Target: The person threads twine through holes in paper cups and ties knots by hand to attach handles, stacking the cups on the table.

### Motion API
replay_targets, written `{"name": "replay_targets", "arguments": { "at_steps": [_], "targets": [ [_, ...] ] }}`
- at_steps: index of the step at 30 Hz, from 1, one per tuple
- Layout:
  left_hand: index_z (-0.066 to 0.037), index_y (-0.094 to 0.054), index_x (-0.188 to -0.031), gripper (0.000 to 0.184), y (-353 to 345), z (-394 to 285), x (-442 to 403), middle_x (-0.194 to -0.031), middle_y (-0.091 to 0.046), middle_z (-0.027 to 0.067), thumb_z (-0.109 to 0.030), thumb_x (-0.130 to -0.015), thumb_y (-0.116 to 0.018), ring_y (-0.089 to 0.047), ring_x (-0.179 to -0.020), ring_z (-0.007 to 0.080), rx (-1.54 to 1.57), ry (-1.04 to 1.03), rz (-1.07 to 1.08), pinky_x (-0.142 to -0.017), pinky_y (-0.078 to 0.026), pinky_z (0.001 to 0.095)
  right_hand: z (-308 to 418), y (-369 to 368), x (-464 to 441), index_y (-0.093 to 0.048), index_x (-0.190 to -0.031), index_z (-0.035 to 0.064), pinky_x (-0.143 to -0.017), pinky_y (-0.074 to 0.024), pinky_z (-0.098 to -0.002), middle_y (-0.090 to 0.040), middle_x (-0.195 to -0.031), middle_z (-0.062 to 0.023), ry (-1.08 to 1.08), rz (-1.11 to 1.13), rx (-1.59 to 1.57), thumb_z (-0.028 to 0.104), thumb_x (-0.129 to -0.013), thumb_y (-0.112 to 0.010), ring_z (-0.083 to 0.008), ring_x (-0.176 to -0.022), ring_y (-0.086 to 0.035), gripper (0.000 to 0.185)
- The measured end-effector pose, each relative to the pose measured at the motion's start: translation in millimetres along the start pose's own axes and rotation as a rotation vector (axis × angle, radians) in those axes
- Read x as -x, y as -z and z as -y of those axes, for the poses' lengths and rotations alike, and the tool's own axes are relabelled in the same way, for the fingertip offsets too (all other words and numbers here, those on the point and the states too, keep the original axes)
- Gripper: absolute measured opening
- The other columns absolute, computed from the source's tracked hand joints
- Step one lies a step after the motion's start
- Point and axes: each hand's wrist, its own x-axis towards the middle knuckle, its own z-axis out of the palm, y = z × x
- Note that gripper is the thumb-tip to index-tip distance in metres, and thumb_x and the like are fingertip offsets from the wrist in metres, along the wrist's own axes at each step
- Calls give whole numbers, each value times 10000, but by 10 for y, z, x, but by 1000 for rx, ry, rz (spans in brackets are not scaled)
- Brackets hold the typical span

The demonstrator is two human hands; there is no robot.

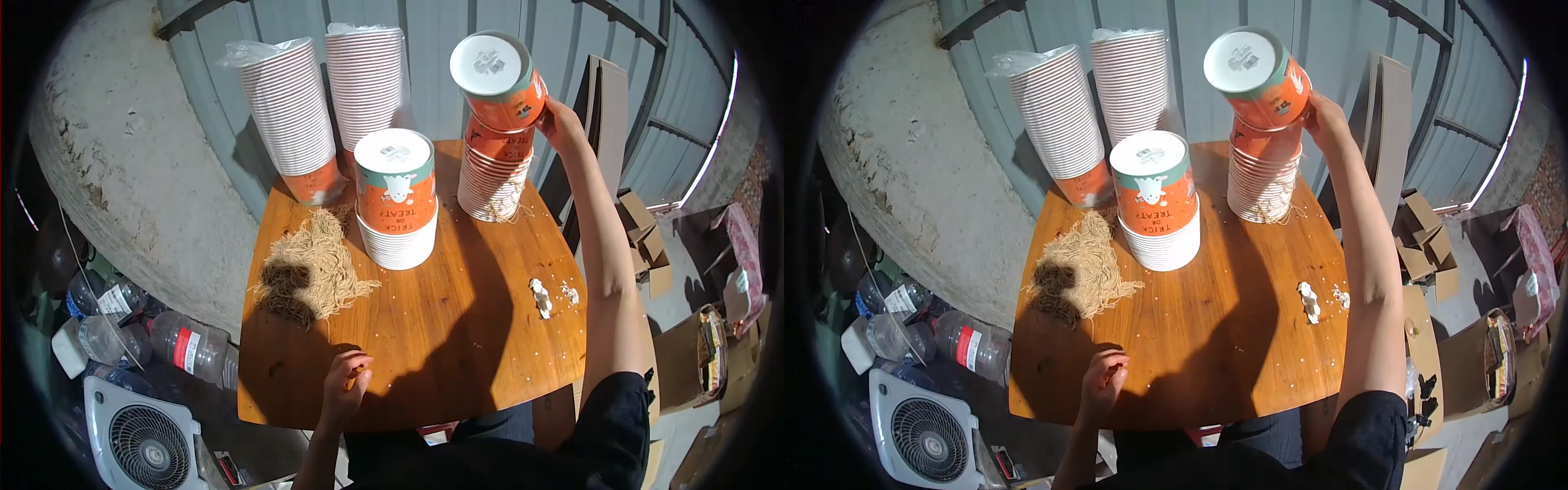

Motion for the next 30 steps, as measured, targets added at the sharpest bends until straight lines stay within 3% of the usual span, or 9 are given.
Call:
{"name": "replay_targets", "arguments": {
  "at_steps": [6,13,15,16,18,20,23,25,30],
  "targets": [
    [-36,-682,-1149,226,-12,-70,-32,-1201,-632,109,19,-932,-645,-646,-1090,209,1,18,-28,-858,-554,297,61,-344,116,-639,-787,119,-476,-282,-260,-574,-646,19,-96,-334,72,223,-980,-631,-84,-516,-400,219],
    [-31,-687,-1138,197,-9,-61,-64,-1190,-637,103,-2,-949,-641,-647,-1073,197,-4,40,-23,-850,-549,293,-306,68,-120,-652,-874,78,-455,-354,-298,-538,-669,-10,-153,-327,210,187,-931,-651,-111,-537,-461,123],
    [0,-675,-1127,197,-7,-62,-64,-1222,-597,100,51,-963,-578,-630,-1063,153,-8,64,-5,-905,-528,274,-373,50,-128,-674,-987,8,-579,-510,-386,-674,-817,-103,61,-721,510,223,-887,-710,-242,-678,-632,240],
    [0,-675,-1127,197,-6,-62,-62,-1222,-597,100,51,-963,-578,-630,-1063,153,-9,66,-3,-905,-528,274,-367,52,-138,-674,-987,8,-579,-510,-386,-674,-817,-103,58,-723,511,223,-887,-710,-242,-678,-632,240],
    [0,-677,-1119,186,-10,-66,-61,-1213,-600,97,48,-965,-584,-630,-1059,148,-3,81,-14,-894,-527,270,-300,59,-160,-673,-1155,25,-823,-547,-448,-703,-1010,-175,667,-681,788,268,-890,-704,-355,-931,-673,361],
    [0,-677,-1117,182,-21,-97,-65,-1209,-601,96,46,-966,-587,-629,-1061,147,7,86,-12,-894,-528,269,-55,-301,121,-653,-1265,47,-1040,-456,-454,-668,-1231,-209,917,-548,1022,338,-900,-695,-390,-1200,-600,468],
    [-1,-677,-1114,176,-62,-107,-81,-1208,-602,95,44,-966,-592,-629,-1064,147,23,82,-9,-896,-528,268,51,-693,298,-689,-1300,183,-1107,-394,-501,-620,-1380,-130,922,-368,1130,482,-932,-645,-346,-1358,-505,477],
    [-2,-677,-1113,175,-94,-105,-80,-1210,-601,96,43,-967,-593,-629,-1066,149,27,76,-9,-897,-527,268,7,-824,301,-701,-1295,251,-1097,-375,-566,-624,-1381,-99,688,-217,1567,514,-937,-633,-322,-1376,-490,450],
    [-7,-679,-1104,171,-61,-226,-47,-1188,-614,96,45,-960,-602,-631,-1067,152,-8,84,-23,-895,-524,271,-246,-747,306,-721,-1243,249,-1054,-398,-584,-659,-1333,-56,813,-194,1572,476,-906,-676,-321,-1347,-511,409]
  ]
}}
